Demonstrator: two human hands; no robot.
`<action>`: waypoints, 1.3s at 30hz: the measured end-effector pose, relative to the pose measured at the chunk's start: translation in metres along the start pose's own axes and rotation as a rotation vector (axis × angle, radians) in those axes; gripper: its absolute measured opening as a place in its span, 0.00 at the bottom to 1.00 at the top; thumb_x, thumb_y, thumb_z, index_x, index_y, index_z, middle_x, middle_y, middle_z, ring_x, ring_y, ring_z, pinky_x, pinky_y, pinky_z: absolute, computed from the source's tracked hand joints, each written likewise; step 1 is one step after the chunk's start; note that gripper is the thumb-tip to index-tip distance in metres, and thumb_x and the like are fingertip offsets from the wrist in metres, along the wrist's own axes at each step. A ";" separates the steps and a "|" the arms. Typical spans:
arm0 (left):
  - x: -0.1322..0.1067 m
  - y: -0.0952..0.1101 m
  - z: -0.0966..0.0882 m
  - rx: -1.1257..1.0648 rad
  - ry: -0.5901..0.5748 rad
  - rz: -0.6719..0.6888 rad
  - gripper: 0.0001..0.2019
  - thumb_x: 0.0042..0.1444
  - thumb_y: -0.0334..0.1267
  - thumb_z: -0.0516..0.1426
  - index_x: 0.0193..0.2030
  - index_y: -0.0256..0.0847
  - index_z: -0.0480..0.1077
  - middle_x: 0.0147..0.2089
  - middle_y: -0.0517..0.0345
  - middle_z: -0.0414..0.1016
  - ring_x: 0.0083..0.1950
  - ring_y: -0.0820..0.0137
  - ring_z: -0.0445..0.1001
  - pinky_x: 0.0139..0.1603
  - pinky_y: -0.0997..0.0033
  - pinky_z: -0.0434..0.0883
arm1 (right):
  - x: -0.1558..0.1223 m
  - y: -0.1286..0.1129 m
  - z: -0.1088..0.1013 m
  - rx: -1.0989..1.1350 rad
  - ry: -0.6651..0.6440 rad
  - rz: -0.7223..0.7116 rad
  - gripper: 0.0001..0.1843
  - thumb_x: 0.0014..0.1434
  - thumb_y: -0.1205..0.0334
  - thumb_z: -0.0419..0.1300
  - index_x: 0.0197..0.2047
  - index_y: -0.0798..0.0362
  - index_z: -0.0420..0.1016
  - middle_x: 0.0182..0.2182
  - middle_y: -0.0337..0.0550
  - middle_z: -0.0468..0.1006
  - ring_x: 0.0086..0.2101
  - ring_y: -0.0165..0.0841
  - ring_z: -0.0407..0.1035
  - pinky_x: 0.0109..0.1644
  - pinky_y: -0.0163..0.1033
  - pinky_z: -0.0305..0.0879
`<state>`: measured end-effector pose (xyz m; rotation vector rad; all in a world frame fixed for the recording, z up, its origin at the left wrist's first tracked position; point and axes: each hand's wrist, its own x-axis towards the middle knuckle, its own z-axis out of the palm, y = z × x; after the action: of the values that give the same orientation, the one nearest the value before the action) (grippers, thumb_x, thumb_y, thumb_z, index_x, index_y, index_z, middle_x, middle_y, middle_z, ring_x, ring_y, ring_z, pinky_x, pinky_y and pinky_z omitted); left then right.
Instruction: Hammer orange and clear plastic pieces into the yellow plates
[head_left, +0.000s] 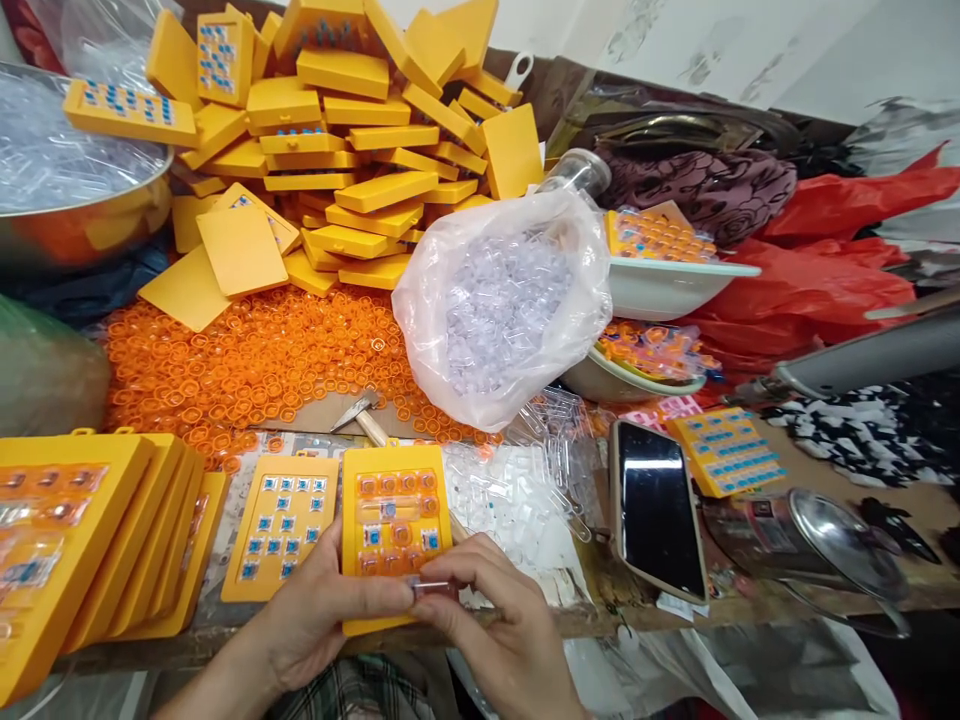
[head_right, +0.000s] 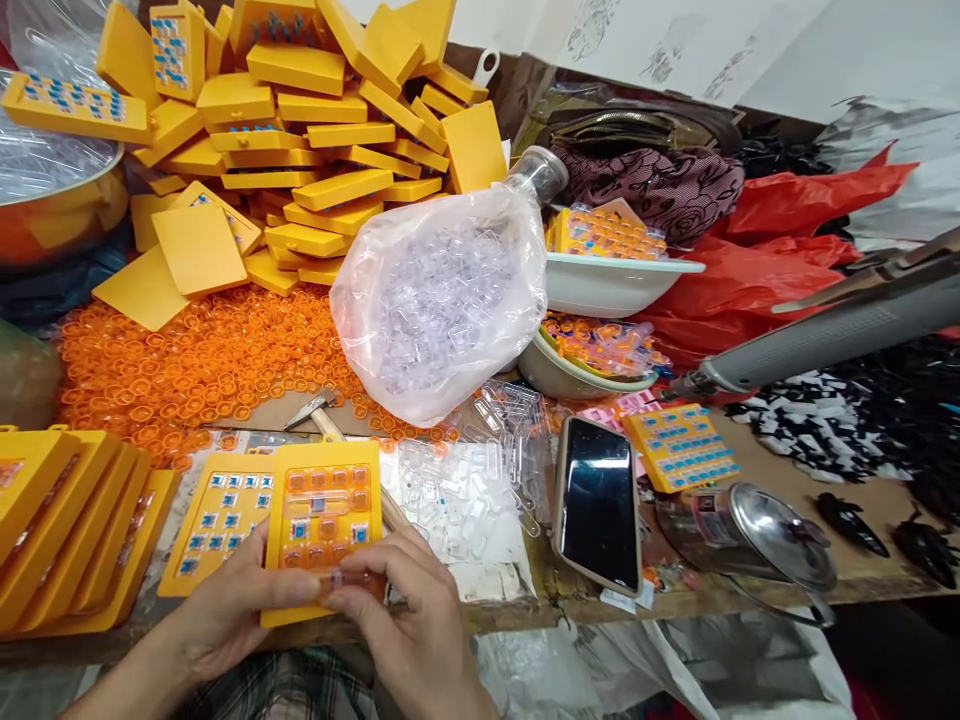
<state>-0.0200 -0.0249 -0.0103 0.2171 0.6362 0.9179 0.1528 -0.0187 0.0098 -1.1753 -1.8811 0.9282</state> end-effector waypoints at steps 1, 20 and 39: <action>-0.001 0.000 0.001 0.047 -0.012 0.007 0.31 0.42 0.26 0.67 0.55 0.37 0.67 0.47 0.48 0.79 0.47 0.60 0.78 0.51 0.64 0.72 | 0.000 0.001 0.001 0.004 0.007 -0.028 0.05 0.54 0.67 0.65 0.36 0.49 0.76 0.29 0.37 0.78 0.31 0.30 0.72 0.34 0.35 0.70; -0.005 -0.015 -0.007 0.539 0.149 0.210 0.21 0.43 0.37 0.67 0.45 0.34 0.71 0.46 0.43 0.79 0.44 0.56 0.78 0.46 0.62 0.75 | -0.011 0.000 0.001 0.018 0.082 0.163 0.06 0.52 0.60 0.67 0.30 0.48 0.73 0.24 0.33 0.74 0.26 0.29 0.68 0.30 0.34 0.64; -0.004 -0.021 0.000 0.753 0.537 0.344 0.24 0.40 0.41 0.69 0.43 0.37 0.67 0.40 0.49 0.79 0.39 0.60 0.78 0.40 0.68 0.75 | 0.004 0.013 0.028 0.272 0.028 0.238 0.22 0.56 0.63 0.62 0.55 0.49 0.68 0.44 0.47 0.80 0.40 0.38 0.77 0.42 0.41 0.76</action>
<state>-0.0075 -0.0403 -0.0175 0.7858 1.4703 1.0384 0.1333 -0.0160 -0.0140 -1.2522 -1.5553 1.2469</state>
